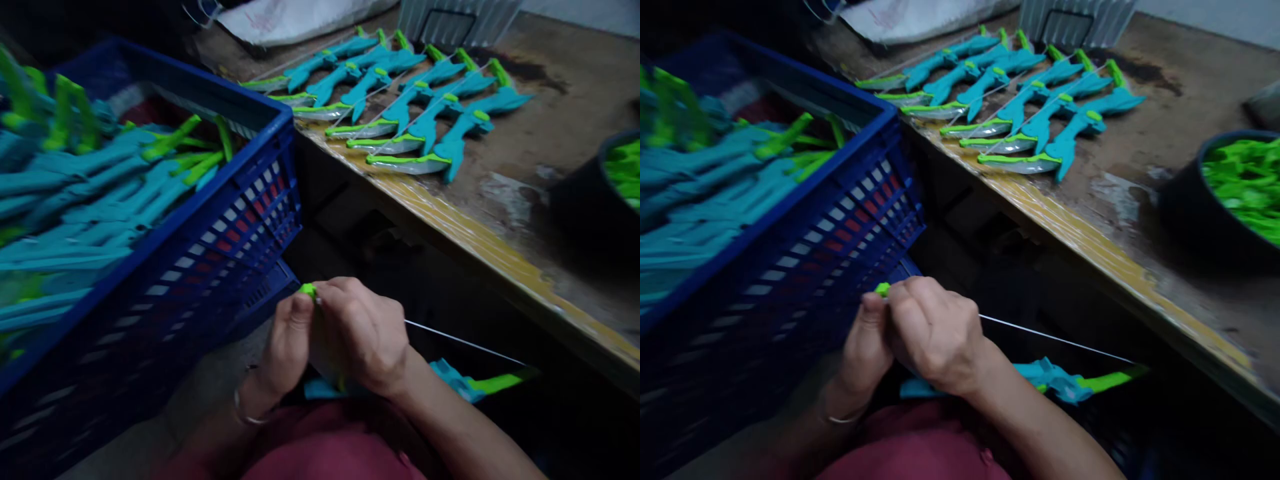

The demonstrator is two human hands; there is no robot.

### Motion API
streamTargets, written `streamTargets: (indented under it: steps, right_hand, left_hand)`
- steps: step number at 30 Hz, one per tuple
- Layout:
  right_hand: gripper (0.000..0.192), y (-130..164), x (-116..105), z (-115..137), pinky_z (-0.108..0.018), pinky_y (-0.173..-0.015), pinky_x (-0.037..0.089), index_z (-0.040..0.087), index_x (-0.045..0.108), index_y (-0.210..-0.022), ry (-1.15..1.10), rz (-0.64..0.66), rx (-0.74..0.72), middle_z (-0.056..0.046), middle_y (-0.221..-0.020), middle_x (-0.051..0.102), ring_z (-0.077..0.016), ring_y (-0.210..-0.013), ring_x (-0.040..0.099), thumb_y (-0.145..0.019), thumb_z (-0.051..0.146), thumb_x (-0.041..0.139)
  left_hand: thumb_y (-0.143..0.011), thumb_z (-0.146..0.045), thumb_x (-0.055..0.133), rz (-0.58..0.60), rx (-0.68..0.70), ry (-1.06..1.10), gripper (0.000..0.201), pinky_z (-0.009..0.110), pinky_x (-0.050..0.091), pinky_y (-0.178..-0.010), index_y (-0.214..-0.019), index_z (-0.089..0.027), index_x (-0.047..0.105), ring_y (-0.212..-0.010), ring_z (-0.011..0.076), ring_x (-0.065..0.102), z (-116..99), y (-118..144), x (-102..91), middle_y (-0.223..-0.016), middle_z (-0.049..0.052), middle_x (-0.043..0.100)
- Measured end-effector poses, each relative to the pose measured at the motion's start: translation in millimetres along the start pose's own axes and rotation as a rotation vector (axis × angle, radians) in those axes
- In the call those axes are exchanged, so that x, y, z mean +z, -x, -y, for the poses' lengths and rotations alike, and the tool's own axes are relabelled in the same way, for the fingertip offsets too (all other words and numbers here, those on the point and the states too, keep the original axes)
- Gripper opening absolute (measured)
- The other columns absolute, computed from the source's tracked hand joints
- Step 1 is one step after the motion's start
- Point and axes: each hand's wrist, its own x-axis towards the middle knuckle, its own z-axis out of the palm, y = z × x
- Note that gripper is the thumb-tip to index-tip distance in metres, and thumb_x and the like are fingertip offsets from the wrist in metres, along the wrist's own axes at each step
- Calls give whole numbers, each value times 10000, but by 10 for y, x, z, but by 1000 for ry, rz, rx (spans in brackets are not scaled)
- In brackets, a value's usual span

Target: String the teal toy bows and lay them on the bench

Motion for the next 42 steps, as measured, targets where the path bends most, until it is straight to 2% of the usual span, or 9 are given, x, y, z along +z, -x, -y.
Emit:
streamTargets:
  steps: [3, 6, 8, 12, 18, 23, 29, 37, 42]
  right_hand:
    - [96, -97, -121, 1, -303, -666, 578, 134, 586, -1066, 67, -18, -10, -130, -980, 704, -218, -859, 693, -978, 148, 548]
    - [74, -233, -329, 53, -312, -679, 561, 193, 600, -966, 26, -137, 131, -85, -949, 700, -210, -841, 690, -959, 120, 584]
    - [119, -297, -422, 75, -307, -683, 553, 216, 605, -965, -59, -231, 277, -60, -944, 699, -192, -837, 689, -964, 99, 584]
    - [102, -250, -337, 37, -280, -685, 557, 207, 586, -989, -201, -290, 373, -29, -914, 692, -146, -764, 673, -985, 107, 570]
    - [108, -29, -124, 90, -226, -816, 556, 161, 587, -1023, -206, -137, 304, -51, -964, 689, -123, -924, 673, -981, 67, 555]
    - [70, -23, -116, 127, -249, -845, 558, 122, 633, -967, -287, -21, 313, -121, -1100, 672, -156, -995, 664, -994, 106, 571]
    - [40, -23, -62, 20, -227, -761, 551, 147, 687, -969, -389, -108, 408, -42, -918, 652, -129, -864, 658, -940, 162, 709]
    - [212, 41, 16, -24, -242, -487, 539, 187, 590, -810, -953, -78, 759, 39, -666, 613, -134, -519, 657, -920, 281, 745]
    - [195, 50, 29, -51, -196, -517, 503, 181, 590, -801, -662, -146, 564, 35, -718, 607, -87, -561, 625, -941, 222, 719]
  left_hand:
    - [-1013, -517, 491, -18, 144, -141, 398, 296, 548, -867, -1207, -232, 690, -927, 191, 651, -87, -5, 97, -1018, 58, 695]
    - [-1032, -440, 488, -34, 94, -85, 360, 244, 543, -590, -1342, -279, 578, -615, 135, 635, -111, -51, 51, -766, -11, 639]
    - [-1039, -396, 483, -1, 49, -37, 263, 218, 489, -468, -1256, -292, 589, -501, 109, 605, -101, -87, -25, -768, -33, 613]
    - [-1017, -312, 539, 76, 65, -33, 154, 238, 565, -588, -1032, -223, 664, -644, 95, 666, -92, -142, -102, -1151, 27, 611]
    - [-947, -257, 658, 4, 73, 72, 58, 178, 502, -529, -914, -215, 679, -539, 66, 552, -103, -159, -28, -836, -19, 635]
    - [-935, -288, 683, -65, 43, -76, 88, 162, 492, -593, -896, -209, 681, -661, 84, 580, -76, -136, -66, -852, -13, 625]
    - [-974, -230, 619, -13, 122, -111, 81, 160, 509, -741, -933, -214, 687, -818, 95, 596, -104, -91, -54, -903, -3, 608]
    - [-979, -303, 597, 144, 33, 91, 147, 220, 533, -566, -949, -188, 684, -646, 97, 593, -167, -109, -21, -901, 11, 557]
    - [-928, -271, 656, 158, -73, 129, 113, 204, 539, -584, -901, -176, 710, -651, 94, 606, -229, -149, -41, -884, 10, 564]
